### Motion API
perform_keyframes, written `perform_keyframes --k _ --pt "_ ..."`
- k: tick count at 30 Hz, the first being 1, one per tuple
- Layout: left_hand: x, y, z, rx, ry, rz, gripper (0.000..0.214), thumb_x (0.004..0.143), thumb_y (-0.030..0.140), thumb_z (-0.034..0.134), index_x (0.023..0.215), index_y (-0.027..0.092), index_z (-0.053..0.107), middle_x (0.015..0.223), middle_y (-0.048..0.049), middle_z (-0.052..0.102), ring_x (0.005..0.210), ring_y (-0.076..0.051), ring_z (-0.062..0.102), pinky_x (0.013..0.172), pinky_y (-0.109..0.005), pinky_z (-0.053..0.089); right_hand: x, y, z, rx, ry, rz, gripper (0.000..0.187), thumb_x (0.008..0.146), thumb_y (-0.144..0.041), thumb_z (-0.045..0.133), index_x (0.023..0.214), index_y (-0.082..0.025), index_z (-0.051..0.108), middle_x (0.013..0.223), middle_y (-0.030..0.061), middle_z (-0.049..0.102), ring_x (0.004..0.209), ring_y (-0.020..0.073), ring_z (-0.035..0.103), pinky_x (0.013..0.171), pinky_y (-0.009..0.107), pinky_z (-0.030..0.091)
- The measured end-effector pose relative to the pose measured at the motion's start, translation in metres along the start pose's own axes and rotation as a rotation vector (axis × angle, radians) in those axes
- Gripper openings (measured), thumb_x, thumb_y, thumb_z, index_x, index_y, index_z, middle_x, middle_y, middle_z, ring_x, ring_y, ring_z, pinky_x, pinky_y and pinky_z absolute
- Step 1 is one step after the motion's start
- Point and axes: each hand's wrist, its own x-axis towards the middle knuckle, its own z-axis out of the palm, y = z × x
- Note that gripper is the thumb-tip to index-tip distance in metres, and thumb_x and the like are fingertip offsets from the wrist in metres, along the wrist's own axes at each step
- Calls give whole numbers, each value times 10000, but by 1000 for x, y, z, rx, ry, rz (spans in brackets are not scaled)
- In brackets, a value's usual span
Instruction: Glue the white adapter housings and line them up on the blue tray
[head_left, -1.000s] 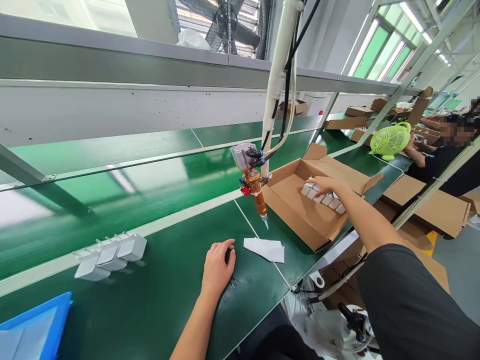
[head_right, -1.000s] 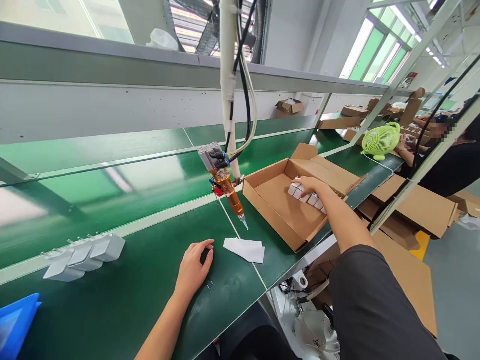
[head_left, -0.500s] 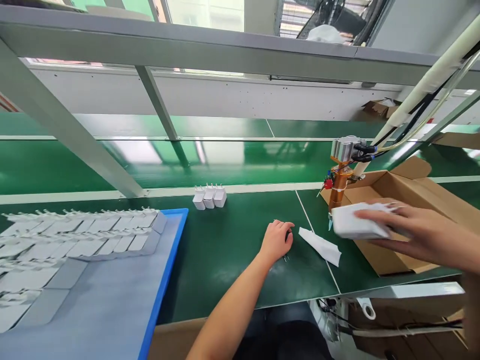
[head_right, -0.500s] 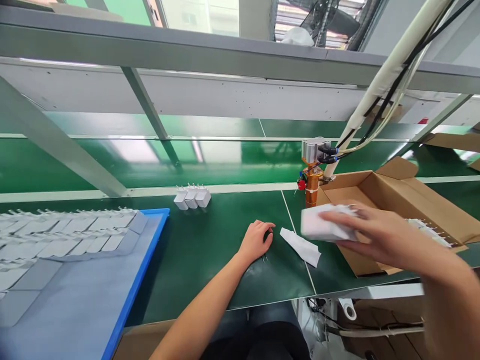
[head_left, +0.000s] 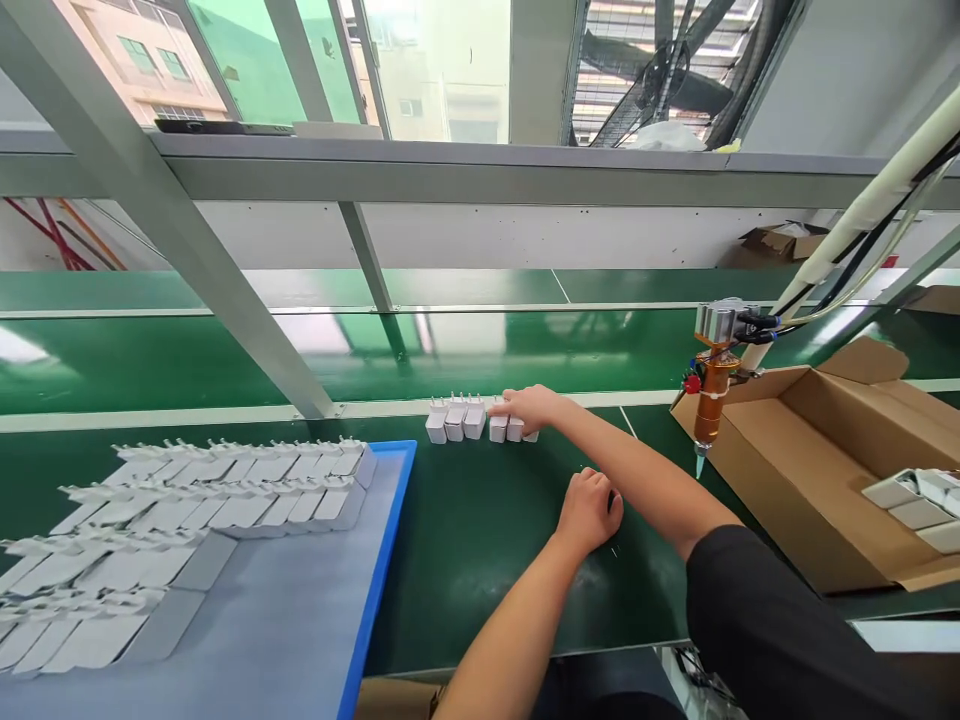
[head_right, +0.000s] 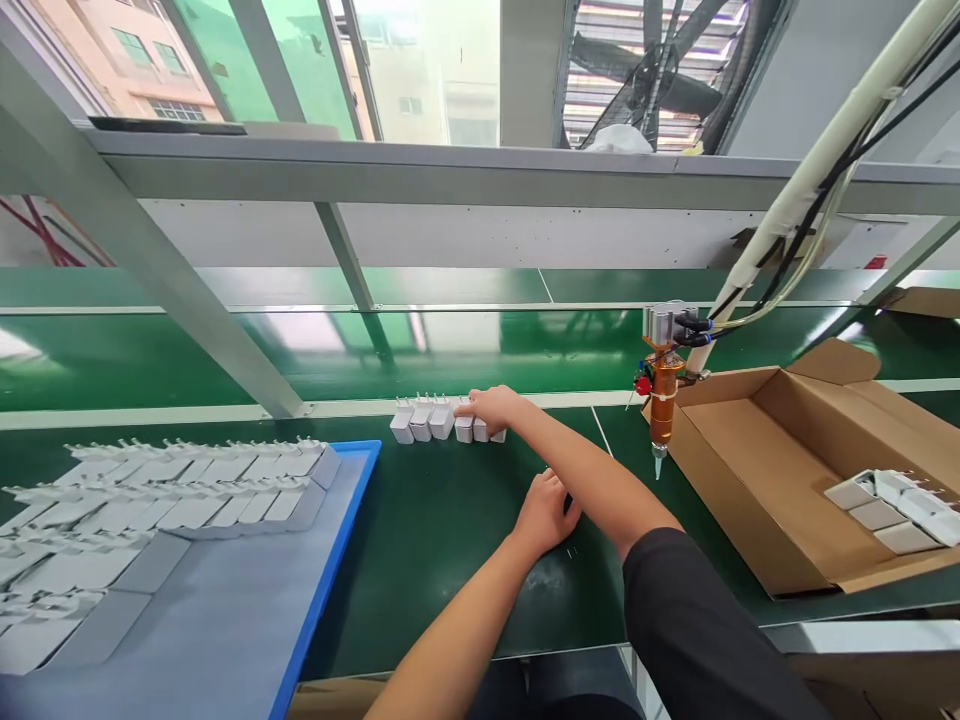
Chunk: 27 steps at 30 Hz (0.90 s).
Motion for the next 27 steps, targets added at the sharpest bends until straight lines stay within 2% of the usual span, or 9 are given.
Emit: perform_keyframes --k 3,6,9,12,14,16,19,22,27 --pt "3 -2 1 -10 10 28 66 851 146 592 842 190 639 890 -75 718 921 -242 645 790 -349 493 -7 -1 -7 12 21 29 712 792 -130 724 1424 -386 523 1468 91 538 1002 254 717 770 310 553" --pt "7 -6 1 -43 23 67 136 886 137 527 901 195 649 894 -79 723 920 -250 644 809 -375 497 -45 5 -16 47 118 76 617 897 -203 671 1447 -406 480 1566 60 442 1324 283 555 1004 383 502" --pt "16 -12 3 -84 45 109 235 911 155 481 1066 200 651 936 -80 732 956 -265 646 861 -422 498 -120 14 -18 185 401 -122 450 1000 -271 543 1438 -363 501 1478 66 543 1304 215 567 1050 356 470" --pt "24 -16 4 -80 75 124 217 915 216 489 1034 208 671 919 -73 741 936 -269 667 854 -429 517 -225 28 -7 382 660 -267 362 1019 -318 518 1375 -284 573 1308 60 668 1186 158 642 982 271 509" --pt "25 -16 4 -81 66 114 244 915 237 480 1056 211 678 918 -68 749 933 -266 676 837 -420 531 -299 50 11 424 822 -28 310 998 -288 558 1300 -265 625 1155 42 735 1029 145 699 917 264 547" --pt "25 -15 3 -85 52 96 276 917 258 469 1092 213 678 932 -64 757 951 -265 681 835 -417 538 -364 87 36 398 910 379 294 993 -319 553 1265 -252 642 1135 58 736 997 175 708 899 311 575" --pt "27 -15 1 -77 33 74 289 920 301 465 1086 210 683 927 -63 760 955 -272 687 827 -417 543 -432 152 78 293 602 1008 380 1012 -359 481 1362 -241 570 1290 107 668 1048 216 697 890 359 596" --pt "29 -16 1 -72 41 58 298 925 338 458 1077 217 684 912 -56 757 933 -269 691 815 -412 546 -468 200 116 270 410 1131 325 974 -329 587 1267 -195 632 1233 146 672 1042 243 679 916 416 579" --pt "30 -17 1 -88 45 53 302 929 374 467 1078 227 685 918 -52 758 922 -254 694 833 -398 546 -478 231 157 294 205 1141 310 982 -375 601 1228 -188 617 1242 87 637 1044 192 654 902 402 582"
